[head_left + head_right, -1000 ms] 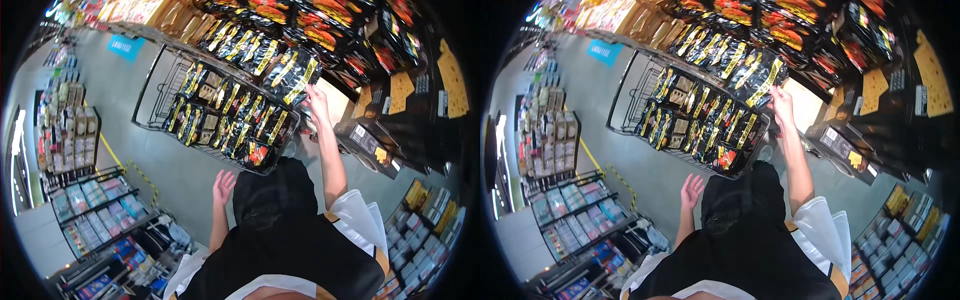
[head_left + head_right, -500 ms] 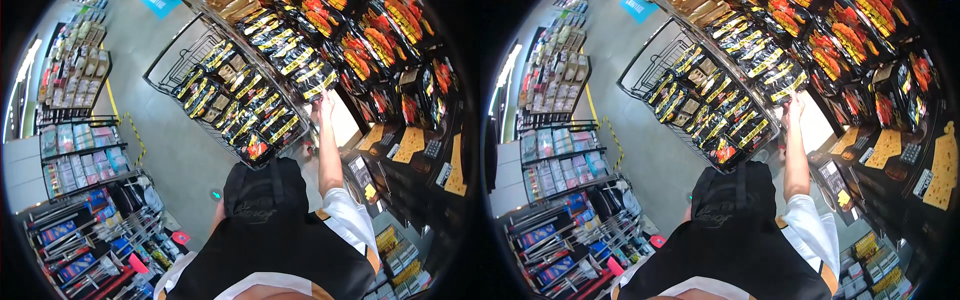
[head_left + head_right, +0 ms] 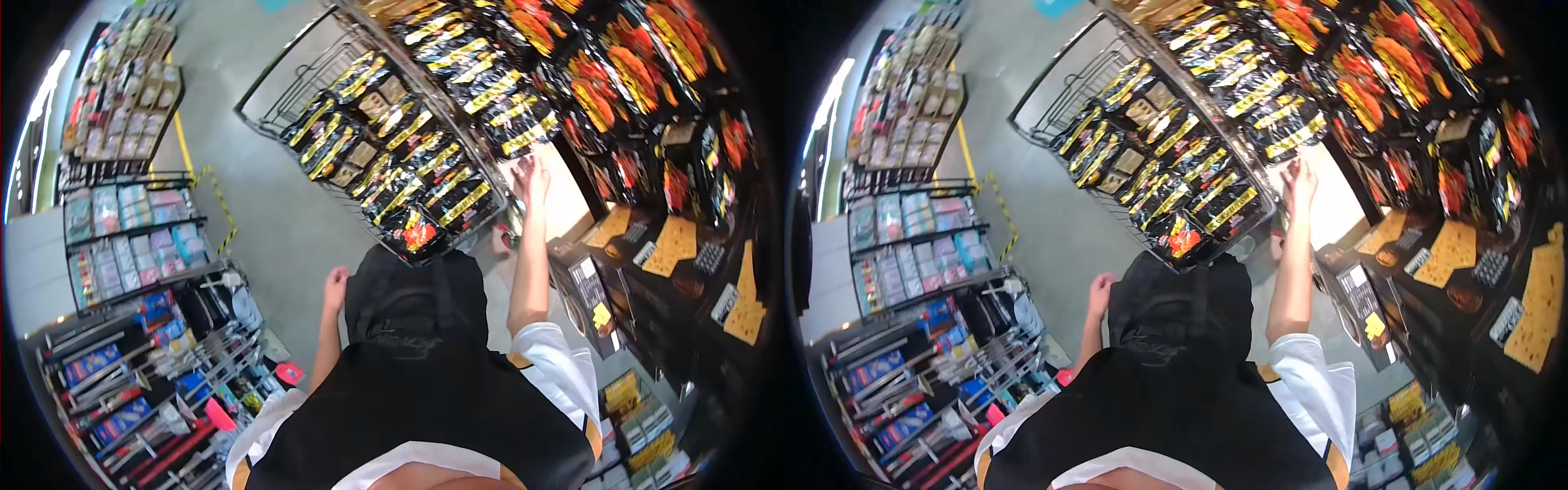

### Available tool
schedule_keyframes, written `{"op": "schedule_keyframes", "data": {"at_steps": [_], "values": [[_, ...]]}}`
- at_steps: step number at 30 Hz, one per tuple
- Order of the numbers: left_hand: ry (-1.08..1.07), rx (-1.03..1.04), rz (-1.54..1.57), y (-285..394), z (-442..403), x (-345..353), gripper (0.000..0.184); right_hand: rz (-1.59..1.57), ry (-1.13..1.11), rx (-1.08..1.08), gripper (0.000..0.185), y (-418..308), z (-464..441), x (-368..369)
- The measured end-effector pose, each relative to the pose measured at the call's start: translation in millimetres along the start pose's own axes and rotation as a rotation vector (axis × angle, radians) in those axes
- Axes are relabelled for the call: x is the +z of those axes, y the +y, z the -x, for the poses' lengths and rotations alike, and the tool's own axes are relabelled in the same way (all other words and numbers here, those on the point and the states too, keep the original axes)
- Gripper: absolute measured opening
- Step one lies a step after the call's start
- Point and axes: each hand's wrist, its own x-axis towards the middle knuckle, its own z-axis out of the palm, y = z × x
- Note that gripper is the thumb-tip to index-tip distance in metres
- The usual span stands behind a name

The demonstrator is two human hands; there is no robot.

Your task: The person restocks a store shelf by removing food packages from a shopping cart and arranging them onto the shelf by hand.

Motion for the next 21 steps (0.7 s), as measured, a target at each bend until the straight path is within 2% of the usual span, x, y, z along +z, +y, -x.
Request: {"op": "schedule_keyframes", "data": {"at_steps": [1,3,5,7,8,10,12,15,19,21], "values": [[-0.014,0.038,0.035,13,-12,-3,0.022,0.059,0.065,-0.028,0.028,-3,21,1],[-0.050,0.079,0.066,37,-39,-10,0.021,0.091,0.027,-0.050,0.020,3,59,-9],[-0.086,0.141,-0.050,59,-69,-13,0.021,0.195,-0.021,-0.006,0.022,23,88,-39],[-0.087,0.215,-0.114,79,-103,-16,0.023,0.292,-0.003,-0.019,0.023,21,142,-35],[-0.104,0.215,-0.114,97,-114,-17,0.023,0.331,0.030,-0.018,0.022,24,166,-34],[-0.162,0.080,0.117,140,-129,-17,0.026,0.381,0.072,-0.022,0.021,42,204,-49],[-0.196,0.062,0.176,159,-146,-19,0.028,0.667,0.118,-0.127,0.018,81,215,-82],[-0.271,0.072,0.215,159,-168,-27,0.033,0.751,0.034,-0.041,0.017,83,246,-26],[-0.434,0.000,0.203,129,-193,-27,0.033,0.649,-0.284,0.067,0.014,117,236,79],[-0.510,-0.033,0.198,105,-195,-29,0.033,0.772,-0.392,0.165,0.017,134,219,131]]}}
